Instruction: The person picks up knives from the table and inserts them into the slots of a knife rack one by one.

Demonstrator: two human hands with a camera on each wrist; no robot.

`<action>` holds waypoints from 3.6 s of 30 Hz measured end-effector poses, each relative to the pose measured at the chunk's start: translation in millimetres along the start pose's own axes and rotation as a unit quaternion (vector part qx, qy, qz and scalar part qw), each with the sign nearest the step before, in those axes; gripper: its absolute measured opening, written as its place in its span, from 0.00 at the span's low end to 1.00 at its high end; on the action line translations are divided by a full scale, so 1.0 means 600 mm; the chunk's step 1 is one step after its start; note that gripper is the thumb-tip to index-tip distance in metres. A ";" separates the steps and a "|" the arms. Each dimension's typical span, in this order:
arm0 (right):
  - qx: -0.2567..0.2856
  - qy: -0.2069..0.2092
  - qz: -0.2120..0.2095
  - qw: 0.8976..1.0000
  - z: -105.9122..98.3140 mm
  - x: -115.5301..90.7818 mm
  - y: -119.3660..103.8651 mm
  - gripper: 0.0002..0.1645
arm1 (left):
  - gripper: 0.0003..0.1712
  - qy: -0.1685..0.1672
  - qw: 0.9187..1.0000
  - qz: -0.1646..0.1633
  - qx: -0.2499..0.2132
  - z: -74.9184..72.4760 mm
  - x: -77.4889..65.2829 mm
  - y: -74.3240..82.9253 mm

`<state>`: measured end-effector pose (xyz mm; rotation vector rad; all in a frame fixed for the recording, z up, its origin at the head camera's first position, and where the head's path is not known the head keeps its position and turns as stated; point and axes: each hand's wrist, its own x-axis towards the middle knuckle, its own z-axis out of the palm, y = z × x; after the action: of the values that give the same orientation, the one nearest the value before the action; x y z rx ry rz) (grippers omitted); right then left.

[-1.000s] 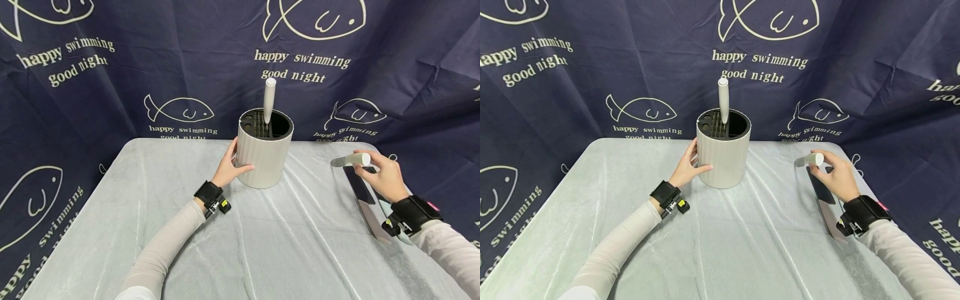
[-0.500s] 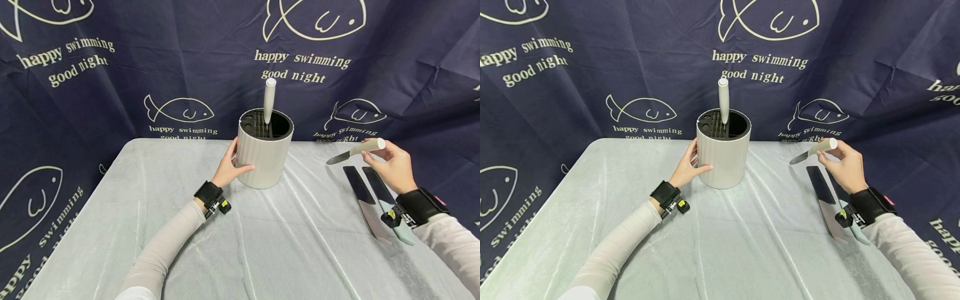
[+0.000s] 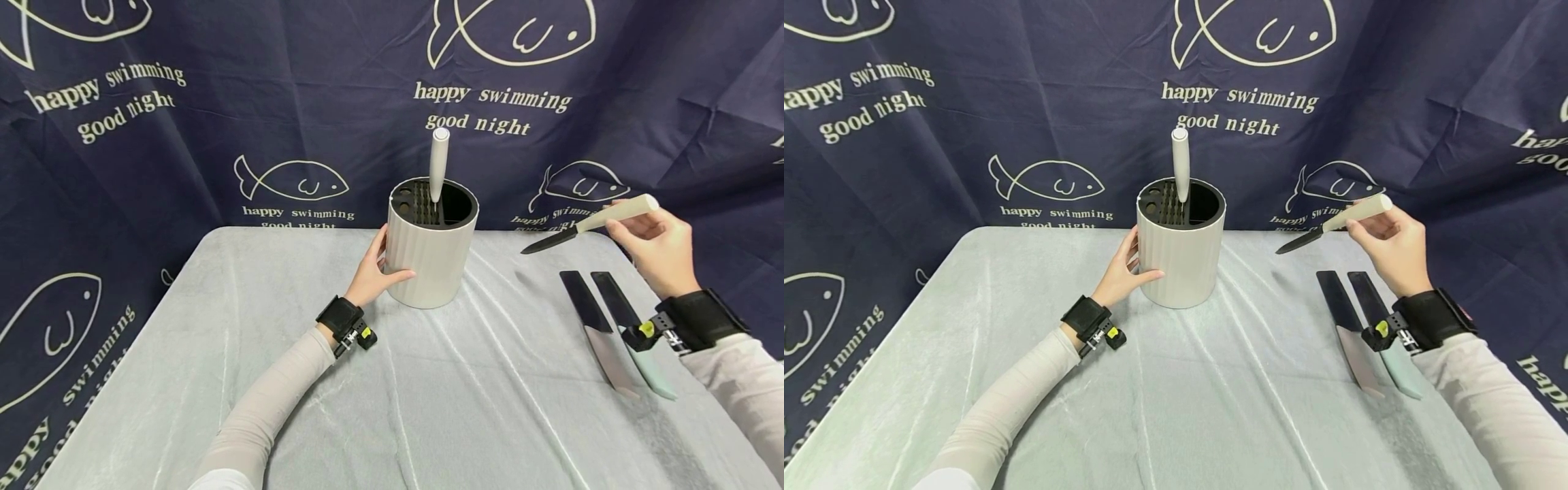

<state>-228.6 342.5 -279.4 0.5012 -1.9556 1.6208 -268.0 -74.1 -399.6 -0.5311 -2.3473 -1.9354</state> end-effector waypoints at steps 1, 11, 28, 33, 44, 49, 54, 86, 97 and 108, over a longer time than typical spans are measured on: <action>0.023 0.003 0.001 1.000 0.001 0.003 -0.004 0.19 | 0.60 -0.001 1.000 0.002 0.000 0.000 0.000 0.000; 0.132 0.041 0.006 0.990 0.012 0.035 -0.033 0.17 | 0.60 -0.006 1.000 0.025 -0.009 -0.003 -0.004 -0.002; 0.302 0.075 -0.003 0.950 0.025 0.075 -0.071 0.18 | 0.60 -0.002 1.000 0.002 0.002 -0.001 0.000 -0.004; 0.332 0.088 0.003 0.939 0.029 0.085 -0.075 0.18 | 0.60 -0.003 1.000 0.004 -0.001 -0.002 -0.001 -0.003; 0.400 0.104 0.021 0.910 0.040 0.096 -0.084 0.14 | 0.60 -0.003 1.000 0.000 0.000 -0.002 0.001 -0.004; 0.426 0.102 0.025 0.898 0.044 0.100 -0.089 0.14 | 0.60 -0.004 1.000 0.004 0.000 -0.001 0.001 -0.004; 0.430 0.096 0.028 0.897 0.050 0.105 -0.091 0.14 | 0.60 -0.004 1.000 0.005 0.002 -0.001 0.000 -0.002; 0.433 0.035 0.040 0.900 0.118 0.107 -0.104 0.13 | 0.60 -0.001 1.000 0.001 0.006 -0.002 -0.002 0.000; 0.409 0.018 0.028 0.912 0.138 0.109 -0.106 0.13 | 0.60 -0.005 1.000 0.004 0.003 -0.002 -0.002 0.000; 0.383 -0.001 0.024 0.923 0.148 0.107 -0.104 0.13 | 0.59 -0.004 1.000 -0.007 0.006 -0.001 -0.002 -0.002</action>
<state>-256.8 246.7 -202.3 0.7382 -1.2681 2.3956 -267.4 -74.9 -401.1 -0.5235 -2.3718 -1.9278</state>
